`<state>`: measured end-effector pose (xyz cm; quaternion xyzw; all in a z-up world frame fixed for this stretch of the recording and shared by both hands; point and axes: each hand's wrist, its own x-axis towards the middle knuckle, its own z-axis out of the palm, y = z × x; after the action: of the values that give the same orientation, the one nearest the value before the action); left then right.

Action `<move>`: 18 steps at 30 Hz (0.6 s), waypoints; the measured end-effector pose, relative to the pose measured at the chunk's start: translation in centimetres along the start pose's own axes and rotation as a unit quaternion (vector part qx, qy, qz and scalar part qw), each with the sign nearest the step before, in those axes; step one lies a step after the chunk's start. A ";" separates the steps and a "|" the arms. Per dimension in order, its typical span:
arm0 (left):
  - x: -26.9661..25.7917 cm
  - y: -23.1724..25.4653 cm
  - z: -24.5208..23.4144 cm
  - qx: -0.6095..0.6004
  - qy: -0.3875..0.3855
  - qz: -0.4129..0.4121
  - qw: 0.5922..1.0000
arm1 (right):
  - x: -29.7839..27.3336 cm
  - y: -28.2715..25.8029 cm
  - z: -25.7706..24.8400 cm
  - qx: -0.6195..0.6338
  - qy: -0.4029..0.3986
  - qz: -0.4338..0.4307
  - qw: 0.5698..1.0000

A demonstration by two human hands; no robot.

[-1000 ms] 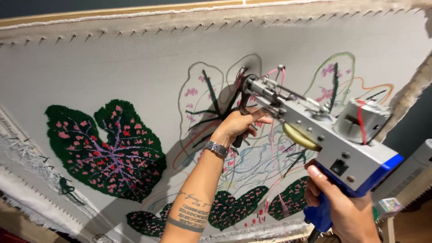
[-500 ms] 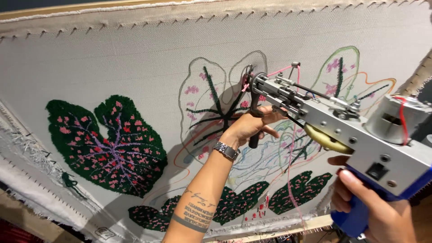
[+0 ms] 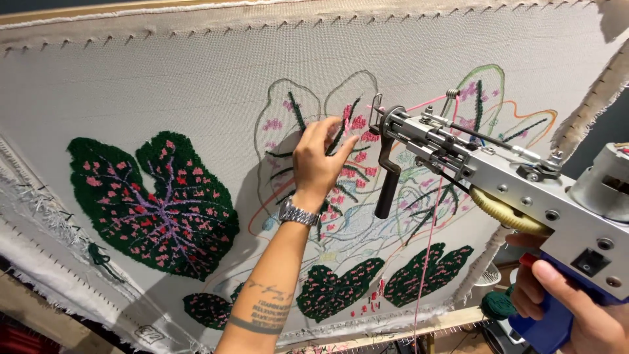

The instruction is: Using a tufting gun to create a floral pattern on a stretched canvas.

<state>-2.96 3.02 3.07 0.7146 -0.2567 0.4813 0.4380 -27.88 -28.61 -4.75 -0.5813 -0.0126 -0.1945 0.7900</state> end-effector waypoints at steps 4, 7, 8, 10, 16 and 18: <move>0.6 0.6 0.7 0.094 0.049 0.066 0.992 | -0.4 -0.9 1.4 -0.005 -0.017 -0.039 0.999; 0.4 -0.2 1.6 0.083 0.065 0.027 0.994 | -0.4 -0.8 1.1 -0.002 -0.030 -0.037 0.999; 0.4 0.1 1.4 0.082 0.065 0.028 0.994 | -0.4 -0.8 1.0 -0.002 -0.030 -0.037 0.999; 0.5 0.6 0.8 0.022 0.095 0.040 0.994 | -0.4 -0.8 0.8 0.006 -0.027 -0.025 0.999; 0.6 1.4 -0.8 -0.061 0.107 -0.030 0.992 | -0.5 -1.2 1.5 0.017 -0.031 -0.035 0.999; 0.0 0.8 -0.9 -0.038 0.097 0.042 0.994 | -0.6 -1.5 2.0 0.014 -0.031 -0.034 0.999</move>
<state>-3.98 3.46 3.53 0.6357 -0.2608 0.5567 0.4668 -28.52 -26.92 -2.88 -0.5750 -0.0593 -0.2033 0.7902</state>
